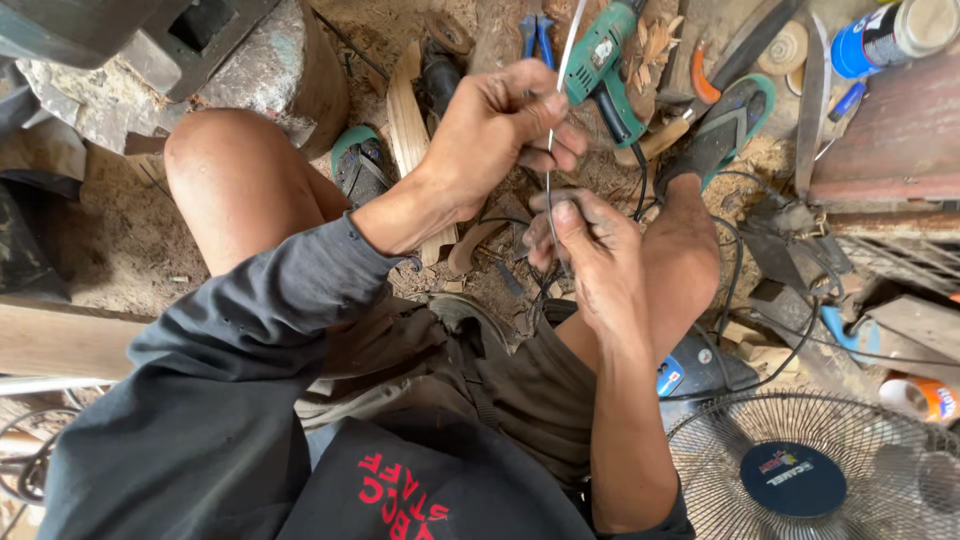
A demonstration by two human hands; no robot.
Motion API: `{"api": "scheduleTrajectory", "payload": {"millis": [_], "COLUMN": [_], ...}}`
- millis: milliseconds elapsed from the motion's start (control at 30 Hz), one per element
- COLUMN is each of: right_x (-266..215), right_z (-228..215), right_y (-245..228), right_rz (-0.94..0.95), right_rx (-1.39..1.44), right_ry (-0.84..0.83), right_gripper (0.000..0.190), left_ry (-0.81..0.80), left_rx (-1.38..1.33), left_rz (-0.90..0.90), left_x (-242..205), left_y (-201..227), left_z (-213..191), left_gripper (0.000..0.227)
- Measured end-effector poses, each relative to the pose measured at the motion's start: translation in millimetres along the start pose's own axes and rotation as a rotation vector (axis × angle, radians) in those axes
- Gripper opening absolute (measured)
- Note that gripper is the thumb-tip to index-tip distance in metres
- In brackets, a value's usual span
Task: The person drills holes into a carved wooden piece using a corded drill, then inserts and bends a metal wire through the holes using pliers. The person repeats the wire insertion and bending process multiple times.
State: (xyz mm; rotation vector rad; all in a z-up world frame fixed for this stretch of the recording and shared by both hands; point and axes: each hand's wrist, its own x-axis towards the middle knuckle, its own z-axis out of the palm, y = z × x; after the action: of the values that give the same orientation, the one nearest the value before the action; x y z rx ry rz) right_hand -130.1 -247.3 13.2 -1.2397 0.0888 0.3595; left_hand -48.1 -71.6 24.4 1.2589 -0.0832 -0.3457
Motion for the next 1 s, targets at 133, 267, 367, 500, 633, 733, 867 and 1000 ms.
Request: {"api": "scheduleTrajectory", "payload": {"millis": [133,267,367,500,633,733,867,1000], "right_x": [2.7,12.3,11.4,11.6,12.3,16.3,14.5,14.1], "right_z": [-0.2,-1.3,-5.2,-11.0,-12.4,-11.2,-12.0,-12.9], "right_y": [-4.0,1.3,14.1,21.6,18.8,16.8,20.6,20.1], "right_rz": [-0.068,-0.112,-0.129,-0.065,0.014,-0.031,-0.001,-0.017], "right_rx": [-0.097,0.146,0.4,0.579,0.538,0.516,0.489,0.464], "right_ry": [0.052,-0.011,-0.14,-0.214,-0.139,-0.179,-0.168,-0.194], "right_gripper": [0.022,0.02,0.02,0.026,0.024,0.021,0.027,0.03], "left_ry": [-0.038,-0.002,0.042,0.062,0.077,0.072,0.094,0.148], "left_rx": [-0.147,-0.334,-0.368,-0.376,-0.363,-0.361,-0.363,-0.404], "left_rz": [-0.096,-0.083,-0.08,-0.043,-0.081,-0.049,-0.013,-0.036], "left_x": [-1.0,8.9,12.3,16.6,17.0,19.7,20.2,23.5], "left_y": [5.7,10.4,2.6,-4.2,-4.7,-4.7,-13.2,-18.2], "left_z": [3.0,-3.7,-4.6,-3.7,-5.7,-6.9,-9.7,-13.1], "left_gripper": [0.012,0.01,0.013,0.014,0.013,0.013,0.013,0.011]}}
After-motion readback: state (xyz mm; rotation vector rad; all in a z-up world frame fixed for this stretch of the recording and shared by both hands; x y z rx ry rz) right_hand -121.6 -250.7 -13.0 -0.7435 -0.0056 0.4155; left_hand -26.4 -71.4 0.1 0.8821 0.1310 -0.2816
